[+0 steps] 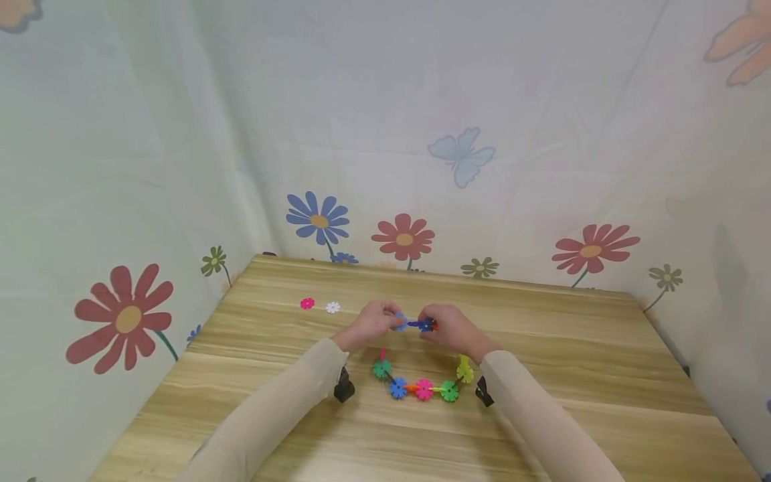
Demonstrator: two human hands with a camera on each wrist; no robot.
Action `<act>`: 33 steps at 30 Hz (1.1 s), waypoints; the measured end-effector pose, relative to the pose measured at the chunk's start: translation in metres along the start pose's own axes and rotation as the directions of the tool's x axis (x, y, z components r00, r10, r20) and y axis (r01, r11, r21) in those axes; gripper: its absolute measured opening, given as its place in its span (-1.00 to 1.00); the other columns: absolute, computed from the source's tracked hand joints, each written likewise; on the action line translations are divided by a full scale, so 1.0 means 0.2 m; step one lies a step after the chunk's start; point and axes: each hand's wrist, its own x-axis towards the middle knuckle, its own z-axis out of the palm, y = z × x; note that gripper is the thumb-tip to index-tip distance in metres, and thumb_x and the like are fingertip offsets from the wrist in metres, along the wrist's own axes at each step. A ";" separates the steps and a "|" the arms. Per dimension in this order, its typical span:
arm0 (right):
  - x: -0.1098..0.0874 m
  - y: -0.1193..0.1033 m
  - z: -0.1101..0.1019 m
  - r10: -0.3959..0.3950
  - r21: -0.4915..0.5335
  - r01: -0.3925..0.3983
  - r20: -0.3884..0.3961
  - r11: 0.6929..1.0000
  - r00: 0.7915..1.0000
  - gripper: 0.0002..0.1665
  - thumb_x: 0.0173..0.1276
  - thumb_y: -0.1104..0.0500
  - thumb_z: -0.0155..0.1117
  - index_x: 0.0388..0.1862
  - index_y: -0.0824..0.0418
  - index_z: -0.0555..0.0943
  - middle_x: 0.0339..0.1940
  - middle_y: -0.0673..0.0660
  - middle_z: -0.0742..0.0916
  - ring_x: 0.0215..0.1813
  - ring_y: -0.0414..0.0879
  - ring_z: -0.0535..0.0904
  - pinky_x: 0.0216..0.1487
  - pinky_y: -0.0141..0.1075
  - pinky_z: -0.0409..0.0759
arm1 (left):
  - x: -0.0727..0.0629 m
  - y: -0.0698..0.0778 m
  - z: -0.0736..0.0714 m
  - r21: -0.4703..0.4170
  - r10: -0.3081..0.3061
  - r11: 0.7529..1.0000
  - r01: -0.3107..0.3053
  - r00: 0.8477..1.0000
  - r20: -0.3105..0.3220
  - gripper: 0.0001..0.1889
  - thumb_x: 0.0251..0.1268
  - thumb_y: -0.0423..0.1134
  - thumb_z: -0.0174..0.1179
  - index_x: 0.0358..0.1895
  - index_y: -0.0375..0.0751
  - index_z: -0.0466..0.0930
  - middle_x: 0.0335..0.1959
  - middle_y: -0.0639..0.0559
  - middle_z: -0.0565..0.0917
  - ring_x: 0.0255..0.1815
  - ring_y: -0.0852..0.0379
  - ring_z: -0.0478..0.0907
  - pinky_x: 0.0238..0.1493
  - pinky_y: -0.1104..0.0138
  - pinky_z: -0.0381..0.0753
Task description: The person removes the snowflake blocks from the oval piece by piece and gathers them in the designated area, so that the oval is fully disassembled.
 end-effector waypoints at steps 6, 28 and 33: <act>-0.01 -0.01 -0.02 0.020 0.013 -0.021 0.021 1.000 1.000 -0.75 0.12 0.23 0.46 -0.23 0.18 0.62 -0.29 -0.01 0.67 -0.29 -0.16 0.56 -0.17 -0.22 0.59 | -0.02 -0.04 -0.09 0.010 0.009 1.000 -0.008 0.999 -0.033 -0.83 0.30 -0.22 0.20 -0.19 -0.25 0.54 -0.32 -0.03 0.64 -0.19 -0.08 0.60 -0.15 0.13 0.56; -0.03 0.02 -0.02 0.051 -0.001 -0.051 0.014 0.999 0.999 -0.75 0.12 0.21 0.46 -0.22 0.17 0.62 -0.31 -0.06 0.65 -0.30 -0.16 0.54 -0.18 -0.25 0.58 | -0.19 -0.28 -0.48 0.038 0.001 0.999 0.002 0.997 -0.080 -0.78 0.25 -0.40 0.19 -0.06 -0.32 0.48 -0.33 -0.20 0.61 -0.27 -0.12 0.59 -0.25 0.18 0.55; -0.03 0.02 -0.01 0.057 0.004 -0.057 0.013 0.998 0.998 -0.75 0.11 0.22 0.47 -0.23 0.16 0.62 -0.32 -0.05 0.65 -0.31 -0.15 0.54 -0.19 -0.25 0.58 | -0.22 -0.34 -0.58 0.092 -0.005 0.996 0.014 0.995 -0.101 -0.76 0.26 -0.39 0.20 -0.02 -0.31 0.53 -0.28 -0.11 0.58 -0.22 -0.07 0.57 -0.23 0.23 0.53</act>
